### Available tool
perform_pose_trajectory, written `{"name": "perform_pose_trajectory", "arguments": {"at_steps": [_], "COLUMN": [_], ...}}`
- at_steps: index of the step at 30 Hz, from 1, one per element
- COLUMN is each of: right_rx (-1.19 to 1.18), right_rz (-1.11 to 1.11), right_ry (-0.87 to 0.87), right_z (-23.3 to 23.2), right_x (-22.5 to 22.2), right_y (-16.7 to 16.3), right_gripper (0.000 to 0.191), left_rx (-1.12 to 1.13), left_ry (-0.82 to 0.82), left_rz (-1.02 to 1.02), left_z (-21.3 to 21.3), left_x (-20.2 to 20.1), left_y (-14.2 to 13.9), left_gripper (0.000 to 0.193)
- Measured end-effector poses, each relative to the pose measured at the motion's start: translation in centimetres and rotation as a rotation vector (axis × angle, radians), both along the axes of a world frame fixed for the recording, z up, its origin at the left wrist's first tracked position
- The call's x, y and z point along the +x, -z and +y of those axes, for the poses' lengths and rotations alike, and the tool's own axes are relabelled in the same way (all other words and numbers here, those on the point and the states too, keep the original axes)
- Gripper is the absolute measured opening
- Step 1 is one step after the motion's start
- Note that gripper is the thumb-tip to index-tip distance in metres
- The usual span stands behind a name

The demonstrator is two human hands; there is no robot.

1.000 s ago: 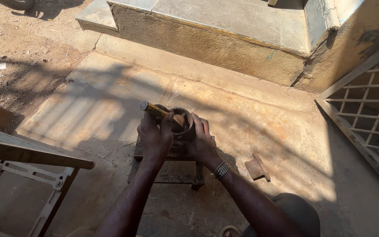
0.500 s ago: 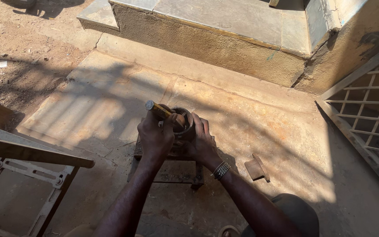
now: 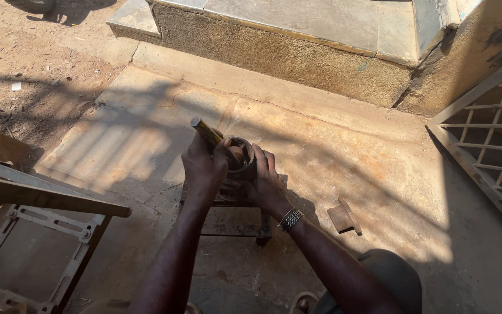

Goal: The person crouches on an outdoor concrete step and uses a flat file to shape a round clay-like ball seated in a metal cup mounted on a small stand. They rotate the ball and the cup between filing passes, working the file around the ball's surface and repositioning the assembly repeatedly.

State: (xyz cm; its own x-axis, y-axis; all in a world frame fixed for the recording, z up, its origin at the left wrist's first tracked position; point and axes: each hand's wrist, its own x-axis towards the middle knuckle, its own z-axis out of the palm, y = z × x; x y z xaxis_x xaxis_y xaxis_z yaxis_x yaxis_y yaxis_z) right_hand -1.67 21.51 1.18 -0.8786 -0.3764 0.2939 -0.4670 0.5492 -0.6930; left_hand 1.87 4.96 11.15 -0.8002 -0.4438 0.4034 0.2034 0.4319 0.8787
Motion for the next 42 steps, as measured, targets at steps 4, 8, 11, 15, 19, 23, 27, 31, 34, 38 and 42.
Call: {"name": "perform_pose_trajectory", "arguments": {"at_steps": [4,8,11,15,19,23,27,31,34,38,42], "right_rx": [0.019,0.038,0.035,0.006,0.008,0.057,0.062,0.05,0.008,0.04,0.015], "right_rz": [0.01,-0.087,-0.037,-0.115,-0.027,-0.111,-0.126,0.174,-0.038,-0.073,-0.042], "right_ry": [-0.001,0.029,0.005,-0.011,-0.028,0.007,0.025,-0.058,-0.011,0.024,-0.004], "right_z": [0.1,0.1,-0.2,-0.2,0.1,0.2,0.0,0.0,0.0,0.1,0.3], "right_x": [0.0,0.2,0.2,0.3,0.4,0.2,0.1,0.1,0.2,0.2,0.1], "right_y": [-0.1,-0.5,-0.8,-1.2,-1.3,-1.1,-0.5,-0.2,-0.4,-0.5,-0.1], "right_gripper": [0.102,0.103,0.103,0.104,0.101,0.101,0.1,0.085,0.097,0.098,0.102], "left_rx": [-0.019,-0.174,-0.047,-0.007,0.03,-0.194,-0.138,-0.208,-0.1,-0.279,-0.191], "left_ry": [-0.015,0.022,0.004,-0.036,-0.069,0.014,-0.013,0.022,0.013,-0.003,-0.034], "left_rz": [-0.006,-0.127,-0.042,-0.007,-0.036,-0.101,0.12,0.115,0.267,0.073,0.218], "left_z": [0.3,1.1,1.1,1.2,0.8,1.1,1.9,3.0,3.4,3.3,3.0], "left_x": [-0.1,0.1,0.2,0.3,0.3,0.4,1.0,1.5,1.6,1.5,1.6], "left_y": [0.6,1.1,0.9,0.3,0.0,0.4,1.0,1.4,1.6,1.8,2.0], "left_gripper": [0.016,0.019,0.016,0.019,0.016,0.016,0.017,0.017,0.016,0.019,0.022]}}
